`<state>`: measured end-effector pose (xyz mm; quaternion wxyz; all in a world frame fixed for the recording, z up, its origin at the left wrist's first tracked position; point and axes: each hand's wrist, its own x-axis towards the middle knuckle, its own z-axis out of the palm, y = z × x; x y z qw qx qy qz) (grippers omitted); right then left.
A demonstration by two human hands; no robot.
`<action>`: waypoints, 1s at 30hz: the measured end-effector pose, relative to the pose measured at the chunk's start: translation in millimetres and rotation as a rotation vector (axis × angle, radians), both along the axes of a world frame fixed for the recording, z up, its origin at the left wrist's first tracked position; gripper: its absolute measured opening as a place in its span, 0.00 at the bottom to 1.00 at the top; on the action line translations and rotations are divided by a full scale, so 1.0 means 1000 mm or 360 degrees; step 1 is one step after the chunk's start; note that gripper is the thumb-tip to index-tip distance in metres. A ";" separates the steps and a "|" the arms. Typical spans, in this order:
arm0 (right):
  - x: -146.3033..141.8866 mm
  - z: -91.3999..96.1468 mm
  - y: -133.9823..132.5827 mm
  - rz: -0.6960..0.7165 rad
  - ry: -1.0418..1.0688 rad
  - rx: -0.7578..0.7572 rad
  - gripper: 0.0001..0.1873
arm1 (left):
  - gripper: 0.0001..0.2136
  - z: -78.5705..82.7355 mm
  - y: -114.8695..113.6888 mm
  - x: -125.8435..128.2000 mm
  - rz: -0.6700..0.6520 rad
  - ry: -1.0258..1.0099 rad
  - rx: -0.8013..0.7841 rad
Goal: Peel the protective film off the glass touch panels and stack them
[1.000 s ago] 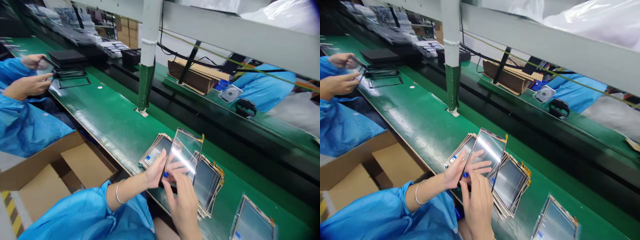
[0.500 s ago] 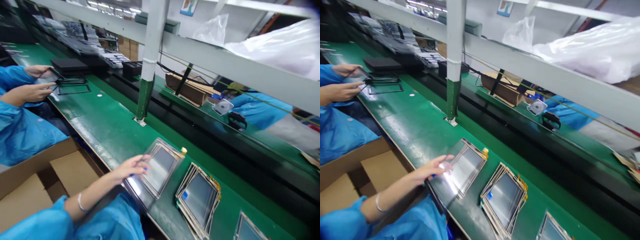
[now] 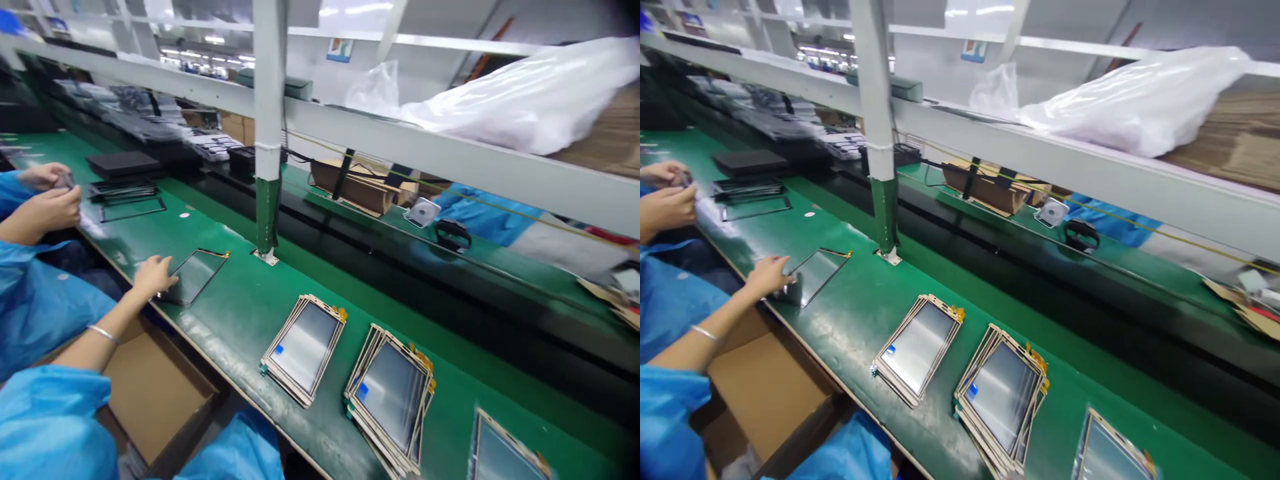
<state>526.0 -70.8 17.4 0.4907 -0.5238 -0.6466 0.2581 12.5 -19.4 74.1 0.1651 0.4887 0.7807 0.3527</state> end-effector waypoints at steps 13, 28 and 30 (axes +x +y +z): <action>-0.086 -0.035 0.054 -0.0192 0.0205 -0.0425 0.20 | 0.21 -0.101 0.002 0.226 -0.0988 -0.0018 0.0140; -0.031 0.038 -0.008 0.0537 0.1316 -0.0904 0.26 | 0.28 -0.022 -0.040 0.252 -0.1452 -0.1849 -0.0844; -0.004 0.047 -0.004 0.0506 0.1356 -0.1022 0.33 | 0.25 -0.018 -0.046 0.261 -0.1489 -0.1879 -0.0861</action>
